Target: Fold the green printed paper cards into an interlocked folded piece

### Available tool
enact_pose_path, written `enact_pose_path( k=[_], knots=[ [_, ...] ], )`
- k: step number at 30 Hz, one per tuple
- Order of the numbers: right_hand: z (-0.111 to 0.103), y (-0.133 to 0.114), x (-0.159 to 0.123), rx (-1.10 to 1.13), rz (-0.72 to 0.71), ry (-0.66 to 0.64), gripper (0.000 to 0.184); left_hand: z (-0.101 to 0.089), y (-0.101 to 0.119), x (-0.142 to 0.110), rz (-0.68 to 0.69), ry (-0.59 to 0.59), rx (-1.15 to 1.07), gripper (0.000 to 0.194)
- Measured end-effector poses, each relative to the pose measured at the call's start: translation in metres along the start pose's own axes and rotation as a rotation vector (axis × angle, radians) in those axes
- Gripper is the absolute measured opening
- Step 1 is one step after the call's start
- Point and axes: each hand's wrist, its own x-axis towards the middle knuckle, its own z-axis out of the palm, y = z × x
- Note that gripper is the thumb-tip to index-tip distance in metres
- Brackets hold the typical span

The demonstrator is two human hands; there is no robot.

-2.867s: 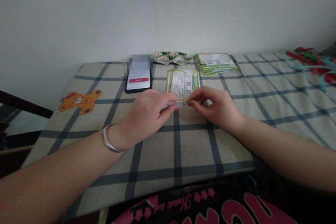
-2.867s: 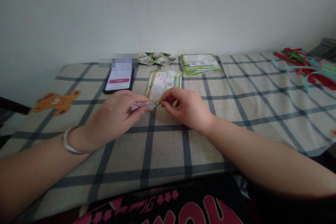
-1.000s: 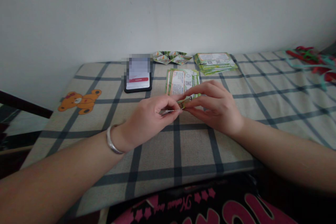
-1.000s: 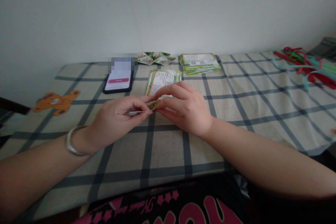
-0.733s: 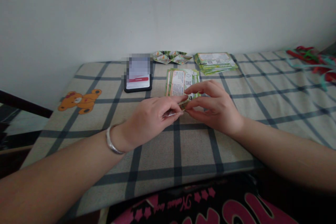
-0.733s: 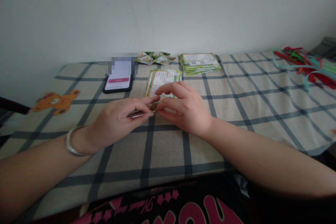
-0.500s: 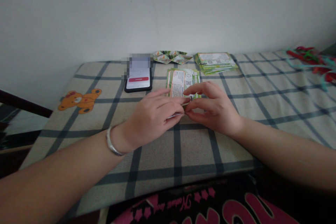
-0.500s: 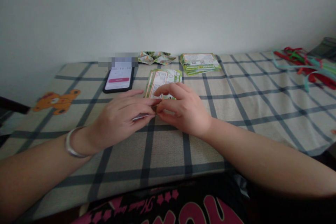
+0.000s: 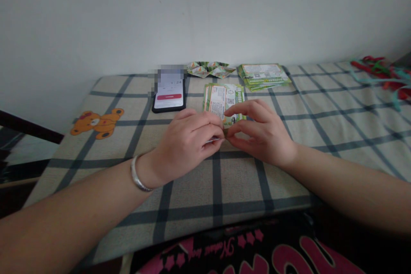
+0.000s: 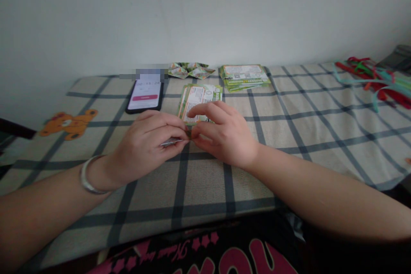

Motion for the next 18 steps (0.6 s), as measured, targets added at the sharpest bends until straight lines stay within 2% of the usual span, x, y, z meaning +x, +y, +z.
enact_pose_path(
  k=[8, 12, 18],
  knots=[
    [-0.0077, -0.0013, 0.0014, -0.202, -0.101, 0.033, 0.006, -0.0014, 0.0006, -0.0003, 0.001, 0.009, -0.012, 0.003],
    [-0.0077, 0.0002, 0.0013, -0.18, -0.098, 0.052, 0.007, -0.0006, -0.0007, -0.0002, -0.012, 0.014, -0.02, 0.004],
    [-0.007, 0.0019, 0.0008, -0.124, -0.068, 0.009, 0.005, 0.0003, -0.0013, 0.0004, -0.028, 0.025, -0.039, 0.005]
  ],
)
